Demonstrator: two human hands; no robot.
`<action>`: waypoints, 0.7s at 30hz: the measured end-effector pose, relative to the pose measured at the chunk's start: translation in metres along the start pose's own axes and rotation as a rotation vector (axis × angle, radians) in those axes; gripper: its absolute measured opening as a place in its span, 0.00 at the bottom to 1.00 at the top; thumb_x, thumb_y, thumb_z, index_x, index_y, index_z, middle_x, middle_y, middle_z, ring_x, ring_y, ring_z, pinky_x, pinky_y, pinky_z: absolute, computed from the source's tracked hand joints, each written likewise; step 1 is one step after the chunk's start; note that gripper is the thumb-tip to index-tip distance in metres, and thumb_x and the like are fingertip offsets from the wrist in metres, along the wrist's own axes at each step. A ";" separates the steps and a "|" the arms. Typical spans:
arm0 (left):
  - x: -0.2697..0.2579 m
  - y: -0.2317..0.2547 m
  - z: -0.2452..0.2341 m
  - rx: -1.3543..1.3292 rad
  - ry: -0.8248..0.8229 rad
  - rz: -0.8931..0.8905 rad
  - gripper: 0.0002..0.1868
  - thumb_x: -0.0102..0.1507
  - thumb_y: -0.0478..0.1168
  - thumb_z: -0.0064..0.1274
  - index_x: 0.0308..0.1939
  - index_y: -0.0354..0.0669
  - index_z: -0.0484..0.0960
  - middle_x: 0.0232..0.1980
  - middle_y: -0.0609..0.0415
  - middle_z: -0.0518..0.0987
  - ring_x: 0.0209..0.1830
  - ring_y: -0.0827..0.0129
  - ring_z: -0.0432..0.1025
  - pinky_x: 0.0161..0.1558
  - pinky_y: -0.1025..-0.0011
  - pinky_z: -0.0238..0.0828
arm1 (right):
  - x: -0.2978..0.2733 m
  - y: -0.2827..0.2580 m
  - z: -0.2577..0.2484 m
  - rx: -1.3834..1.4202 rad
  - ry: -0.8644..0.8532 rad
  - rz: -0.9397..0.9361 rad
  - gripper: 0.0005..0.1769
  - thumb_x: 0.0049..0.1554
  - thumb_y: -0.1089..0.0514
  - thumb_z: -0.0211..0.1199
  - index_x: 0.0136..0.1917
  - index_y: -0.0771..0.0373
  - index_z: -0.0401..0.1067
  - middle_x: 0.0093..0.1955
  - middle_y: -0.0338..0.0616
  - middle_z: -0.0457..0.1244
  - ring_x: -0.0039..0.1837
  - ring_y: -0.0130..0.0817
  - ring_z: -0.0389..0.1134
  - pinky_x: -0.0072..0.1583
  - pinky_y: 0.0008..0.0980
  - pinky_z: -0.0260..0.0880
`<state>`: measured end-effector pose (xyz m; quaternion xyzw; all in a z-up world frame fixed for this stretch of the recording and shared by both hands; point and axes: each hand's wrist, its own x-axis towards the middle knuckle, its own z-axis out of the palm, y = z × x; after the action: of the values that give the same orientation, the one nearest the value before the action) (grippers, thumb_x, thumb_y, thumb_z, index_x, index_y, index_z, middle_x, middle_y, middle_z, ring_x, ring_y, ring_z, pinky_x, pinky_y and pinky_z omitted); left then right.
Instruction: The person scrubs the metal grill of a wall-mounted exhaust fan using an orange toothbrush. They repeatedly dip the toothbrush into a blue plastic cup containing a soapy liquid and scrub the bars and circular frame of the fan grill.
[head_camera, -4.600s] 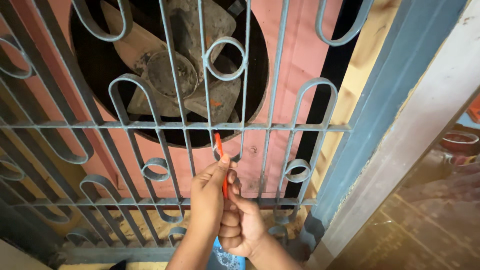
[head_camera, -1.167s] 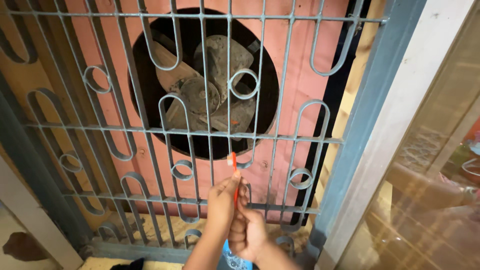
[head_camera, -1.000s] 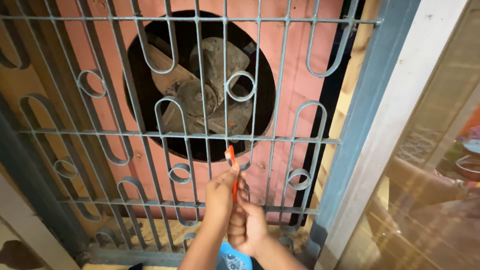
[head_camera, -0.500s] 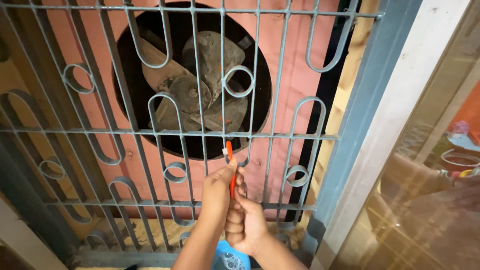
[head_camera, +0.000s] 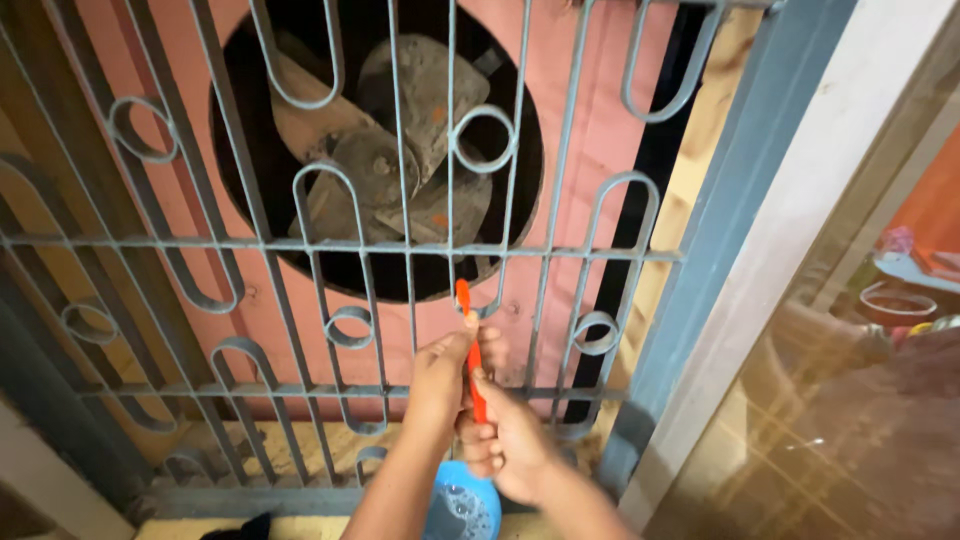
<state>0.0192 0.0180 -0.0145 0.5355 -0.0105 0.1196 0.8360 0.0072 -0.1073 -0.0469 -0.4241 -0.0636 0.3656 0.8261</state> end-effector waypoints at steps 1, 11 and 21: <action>0.002 -0.001 -0.004 0.047 -0.031 0.028 0.23 0.67 0.51 0.47 0.44 0.32 0.87 0.32 0.55 0.84 0.28 0.74 0.75 0.31 0.75 0.72 | -0.001 -0.006 0.001 -0.168 0.086 -0.042 0.12 0.63 0.42 0.48 0.44 0.48 0.64 0.26 0.33 0.52 0.25 0.24 0.47 0.29 0.26 0.49; -0.025 0.099 -0.021 1.168 0.508 1.057 0.11 0.71 0.47 0.51 0.47 0.45 0.84 0.52 0.47 0.80 0.51 0.50 0.74 0.52 0.60 0.69 | -0.019 -0.036 0.005 -0.851 0.398 -0.557 0.24 0.61 0.58 0.48 0.70 0.51 0.65 0.48 0.40 0.67 0.36 0.31 0.58 0.35 0.34 0.60; 0.020 0.151 -0.054 1.677 0.378 1.129 0.15 0.71 0.51 0.49 0.38 0.48 0.84 0.39 0.51 0.80 0.46 0.55 0.74 0.60 0.45 0.62 | -0.014 -0.024 0.030 -1.484 0.722 -0.722 0.16 0.63 0.58 0.50 0.63 0.57 0.68 0.43 0.42 0.72 0.44 0.43 0.74 0.48 0.39 0.73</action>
<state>0.0010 0.1304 0.1005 0.8365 -0.0419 0.5464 0.0033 -0.0020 -0.1058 -0.0075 -0.8916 -0.1494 -0.2066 0.3742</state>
